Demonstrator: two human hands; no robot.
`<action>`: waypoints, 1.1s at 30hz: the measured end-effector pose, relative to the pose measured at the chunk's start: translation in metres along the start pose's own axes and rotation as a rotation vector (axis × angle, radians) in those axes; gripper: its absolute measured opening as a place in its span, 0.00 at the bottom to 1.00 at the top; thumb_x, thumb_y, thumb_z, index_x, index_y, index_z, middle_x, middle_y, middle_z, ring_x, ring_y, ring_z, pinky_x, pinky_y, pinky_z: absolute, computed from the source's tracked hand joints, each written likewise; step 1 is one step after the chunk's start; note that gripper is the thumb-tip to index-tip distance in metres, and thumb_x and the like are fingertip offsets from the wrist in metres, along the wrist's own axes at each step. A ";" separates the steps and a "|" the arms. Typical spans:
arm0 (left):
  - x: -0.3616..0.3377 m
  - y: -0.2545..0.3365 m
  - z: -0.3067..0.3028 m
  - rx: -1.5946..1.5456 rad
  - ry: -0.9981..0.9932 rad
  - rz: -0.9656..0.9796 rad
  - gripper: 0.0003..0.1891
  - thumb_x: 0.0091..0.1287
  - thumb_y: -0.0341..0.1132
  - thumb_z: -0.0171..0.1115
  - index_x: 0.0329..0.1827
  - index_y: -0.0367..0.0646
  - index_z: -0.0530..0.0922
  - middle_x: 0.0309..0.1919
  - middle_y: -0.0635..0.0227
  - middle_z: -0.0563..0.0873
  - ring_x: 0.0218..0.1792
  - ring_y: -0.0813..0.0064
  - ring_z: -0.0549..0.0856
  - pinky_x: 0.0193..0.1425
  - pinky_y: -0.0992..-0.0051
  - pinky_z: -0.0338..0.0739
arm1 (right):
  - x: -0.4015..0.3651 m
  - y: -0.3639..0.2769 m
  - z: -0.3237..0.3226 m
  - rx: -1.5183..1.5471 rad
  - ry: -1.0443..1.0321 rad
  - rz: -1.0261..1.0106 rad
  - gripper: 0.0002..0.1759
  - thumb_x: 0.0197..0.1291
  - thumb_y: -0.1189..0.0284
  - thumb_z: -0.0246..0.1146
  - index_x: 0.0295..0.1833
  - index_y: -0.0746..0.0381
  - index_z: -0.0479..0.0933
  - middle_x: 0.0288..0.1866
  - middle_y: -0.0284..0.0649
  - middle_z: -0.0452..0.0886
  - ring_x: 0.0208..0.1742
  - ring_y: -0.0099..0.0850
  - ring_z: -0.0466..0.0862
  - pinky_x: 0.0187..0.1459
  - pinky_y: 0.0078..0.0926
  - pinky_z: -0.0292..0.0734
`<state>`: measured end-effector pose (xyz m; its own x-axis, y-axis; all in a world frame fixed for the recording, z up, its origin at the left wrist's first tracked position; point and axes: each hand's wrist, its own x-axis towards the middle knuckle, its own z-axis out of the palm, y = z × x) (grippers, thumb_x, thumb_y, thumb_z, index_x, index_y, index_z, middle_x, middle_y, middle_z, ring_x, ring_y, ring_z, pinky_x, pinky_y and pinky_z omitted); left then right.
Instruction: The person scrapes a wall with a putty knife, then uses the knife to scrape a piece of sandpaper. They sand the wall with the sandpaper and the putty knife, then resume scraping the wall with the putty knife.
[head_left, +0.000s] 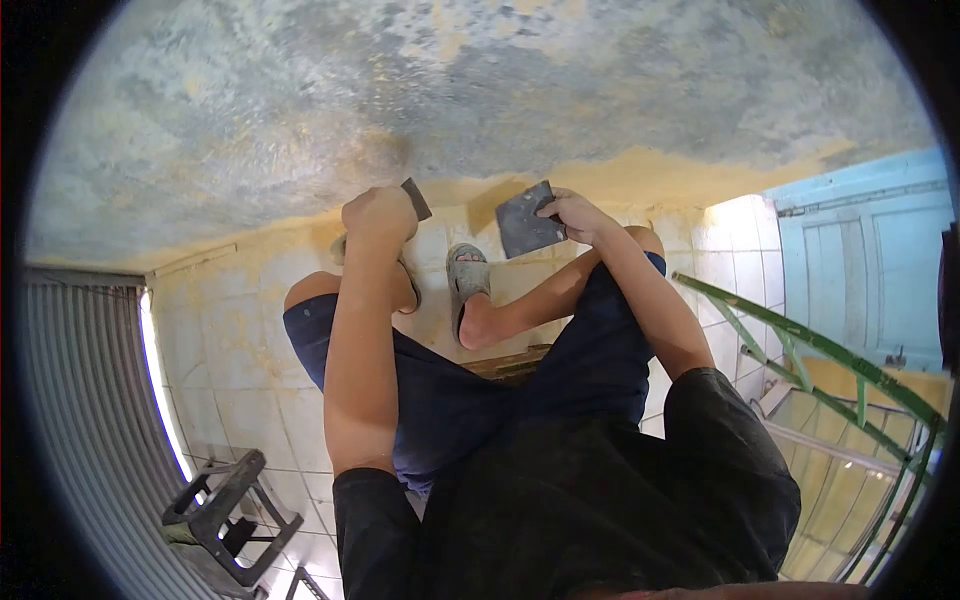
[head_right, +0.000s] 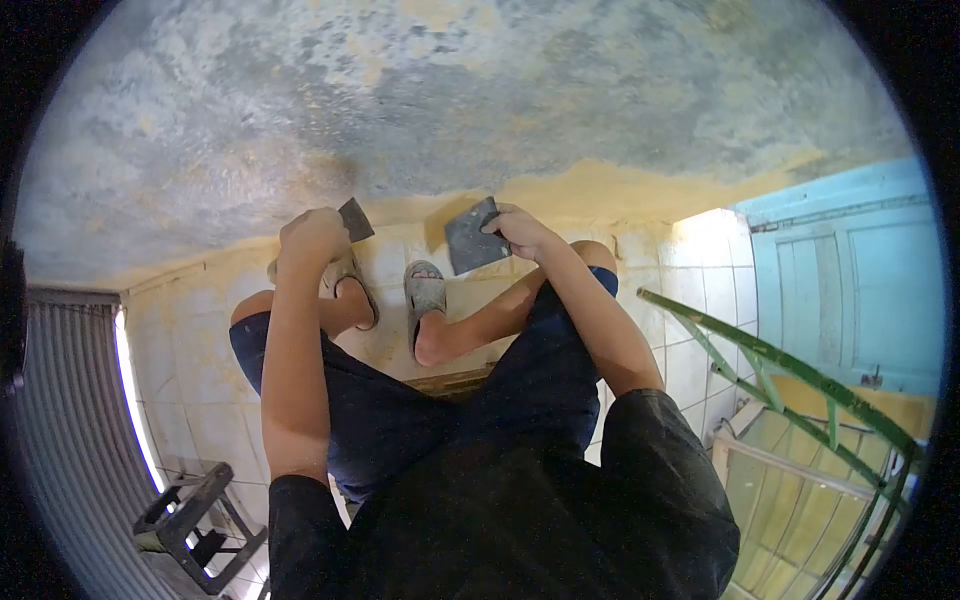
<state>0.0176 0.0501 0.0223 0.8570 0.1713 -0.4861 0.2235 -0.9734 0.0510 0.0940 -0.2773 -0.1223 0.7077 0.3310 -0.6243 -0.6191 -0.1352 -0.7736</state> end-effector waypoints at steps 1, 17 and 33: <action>0.001 -0.001 0.003 -0.052 -0.045 -0.008 0.12 0.66 0.34 0.63 0.49 0.44 0.90 0.48 0.57 0.92 0.51 0.58 0.91 0.52 0.62 0.84 | -0.026 -0.015 0.011 0.102 -0.082 -0.001 0.16 0.62 0.86 0.59 0.55 0.70 0.79 0.49 0.45 0.86 0.49 0.37 0.88 0.54 0.37 0.85; 0.008 0.043 0.032 -0.079 -0.299 0.100 0.32 0.72 0.61 0.63 0.38 0.32 0.87 0.28 0.52 0.89 0.34 0.56 0.91 0.45 0.59 0.83 | -0.071 0.026 0.030 0.440 -0.294 -0.146 0.18 0.66 0.78 0.68 0.61 0.65 0.81 0.54 0.39 0.88 0.53 0.29 0.87 0.55 0.28 0.83; 0.009 0.066 0.040 -0.026 -0.408 0.170 0.30 0.72 0.56 0.65 0.42 0.29 0.87 0.31 0.45 0.90 0.36 0.51 0.91 0.45 0.57 0.84 | -0.057 0.044 0.035 -0.107 -0.039 -0.305 0.28 0.44 0.73 0.82 0.53 0.68 0.84 0.45 0.42 0.90 0.45 0.32 0.88 0.48 0.31 0.83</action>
<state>0.0215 -0.0190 -0.0134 0.6301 -0.0702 -0.7734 0.1111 -0.9775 0.1792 0.0147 -0.2690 -0.1168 0.8402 0.4064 -0.3590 -0.3398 -0.1213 -0.9326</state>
